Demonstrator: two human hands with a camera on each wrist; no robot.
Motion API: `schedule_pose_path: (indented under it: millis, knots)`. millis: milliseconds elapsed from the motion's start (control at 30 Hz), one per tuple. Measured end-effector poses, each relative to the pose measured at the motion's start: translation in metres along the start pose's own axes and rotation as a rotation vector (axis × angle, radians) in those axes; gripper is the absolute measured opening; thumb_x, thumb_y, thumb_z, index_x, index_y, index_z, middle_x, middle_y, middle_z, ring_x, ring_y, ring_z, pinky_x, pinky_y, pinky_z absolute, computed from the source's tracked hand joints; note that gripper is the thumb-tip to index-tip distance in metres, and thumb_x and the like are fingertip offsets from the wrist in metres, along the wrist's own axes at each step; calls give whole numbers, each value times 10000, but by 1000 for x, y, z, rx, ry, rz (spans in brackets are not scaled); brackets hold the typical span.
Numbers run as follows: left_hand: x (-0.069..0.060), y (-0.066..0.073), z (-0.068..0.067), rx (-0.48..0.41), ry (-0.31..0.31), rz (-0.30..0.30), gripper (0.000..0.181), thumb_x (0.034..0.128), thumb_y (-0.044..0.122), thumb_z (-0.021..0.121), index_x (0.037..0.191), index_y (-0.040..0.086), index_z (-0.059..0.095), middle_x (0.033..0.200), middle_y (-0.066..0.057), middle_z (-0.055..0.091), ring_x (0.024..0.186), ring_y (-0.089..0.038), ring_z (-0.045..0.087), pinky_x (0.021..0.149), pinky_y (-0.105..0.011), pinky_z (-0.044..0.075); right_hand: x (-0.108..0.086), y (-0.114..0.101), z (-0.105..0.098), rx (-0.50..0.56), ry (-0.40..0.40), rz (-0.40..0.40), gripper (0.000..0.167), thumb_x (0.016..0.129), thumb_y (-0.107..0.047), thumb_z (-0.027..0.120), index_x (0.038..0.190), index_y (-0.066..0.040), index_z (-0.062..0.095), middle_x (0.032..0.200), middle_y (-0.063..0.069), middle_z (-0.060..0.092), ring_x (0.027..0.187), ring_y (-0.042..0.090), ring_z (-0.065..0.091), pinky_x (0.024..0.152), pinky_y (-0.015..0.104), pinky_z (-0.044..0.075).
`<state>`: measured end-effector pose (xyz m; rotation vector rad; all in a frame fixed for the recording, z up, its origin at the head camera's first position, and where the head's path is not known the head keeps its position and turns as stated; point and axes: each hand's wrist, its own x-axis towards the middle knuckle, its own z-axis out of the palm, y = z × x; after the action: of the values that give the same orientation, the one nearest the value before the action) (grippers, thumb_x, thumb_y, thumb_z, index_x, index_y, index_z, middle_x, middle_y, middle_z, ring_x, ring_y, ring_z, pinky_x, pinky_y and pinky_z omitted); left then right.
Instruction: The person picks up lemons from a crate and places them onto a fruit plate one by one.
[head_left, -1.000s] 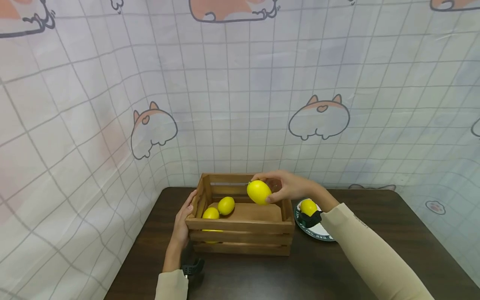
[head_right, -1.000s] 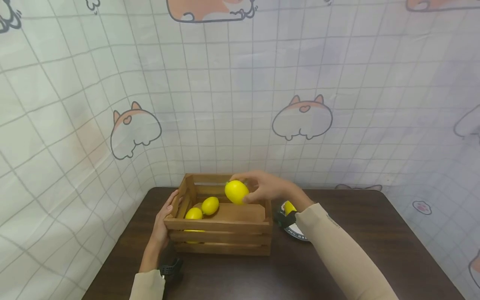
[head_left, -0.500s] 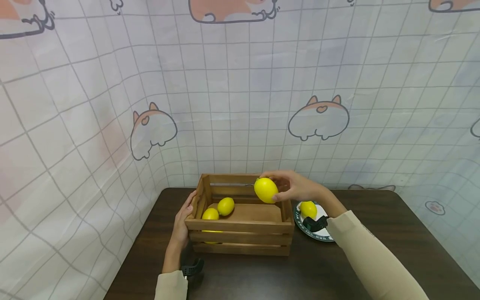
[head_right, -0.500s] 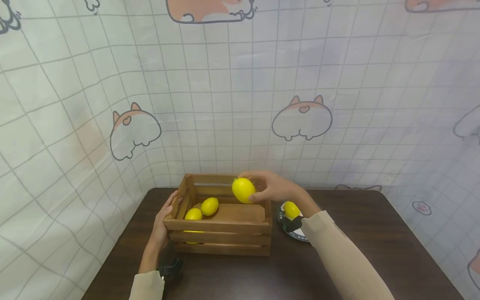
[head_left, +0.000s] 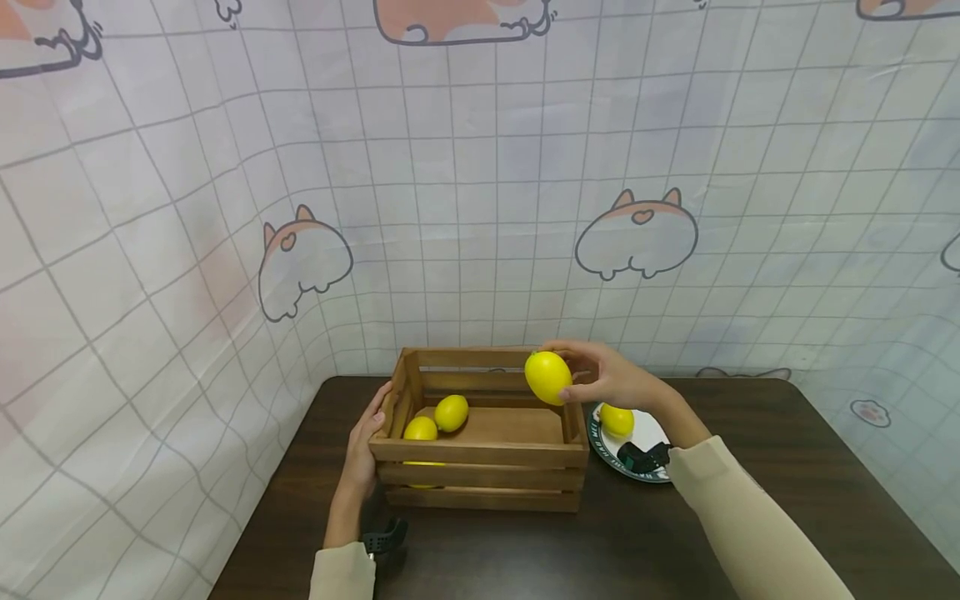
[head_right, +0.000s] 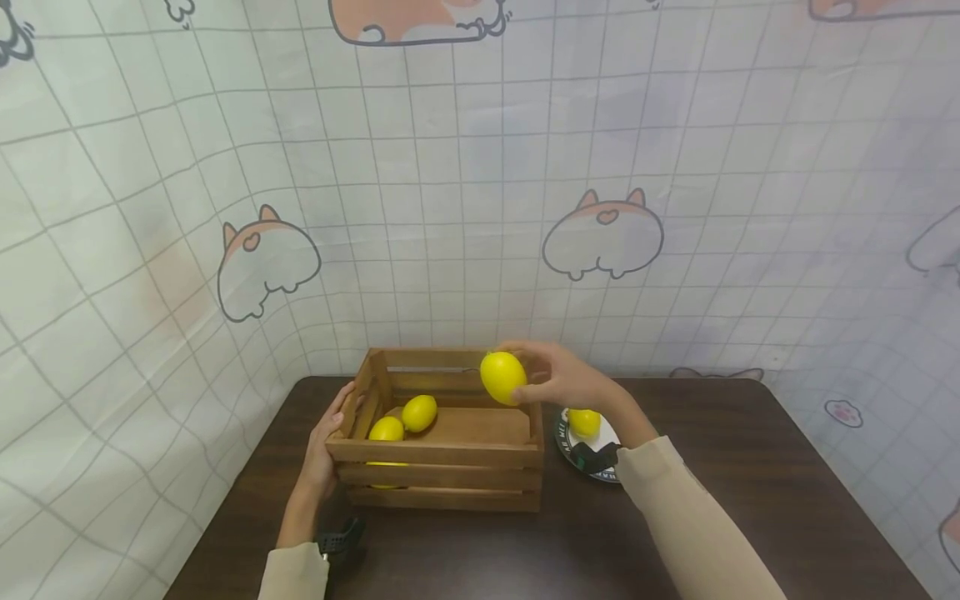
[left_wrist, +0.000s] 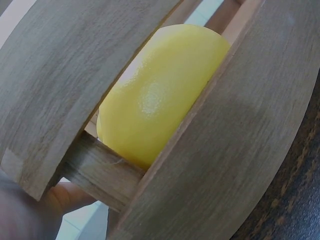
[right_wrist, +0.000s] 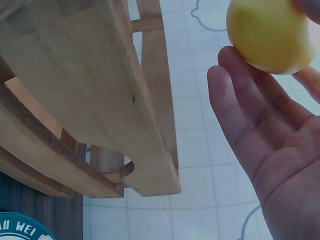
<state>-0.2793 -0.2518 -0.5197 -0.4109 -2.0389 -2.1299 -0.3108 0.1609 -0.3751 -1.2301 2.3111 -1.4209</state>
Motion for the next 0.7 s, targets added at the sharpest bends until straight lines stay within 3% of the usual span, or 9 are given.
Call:
schedule_pose_path:
  millis: [233,467,700]
  knots:
    - [-1,1,0,8,0,-6,534,1083,278,336,1615,226,329,1708,-58,226,1561,-335,184,1227,-664,128,-11,4,-1,35,52,25,591,937,-92,704,1486,-117,486,1345,132,608,1087,258,658,923,394,570]
    - [-1,2,1,7,1,-10,534,1081,284,341,1613,233,333,1707,-58,227,1559,-344,183,1221,-680,126,-24,13,1,106,115,24,612,950,-43,675,1516,-79,445,1398,170,581,1148,226,665,945,344,572]
    - [-1,4,1,4,4,-11,533,1083,280,345,1613,227,334,1705,-65,232,1558,-357,192,1219,-685,130,-36,16,7,139,242,23,625,946,-31,679,1518,-74,430,1450,110,558,1211,120,643,938,310,574]
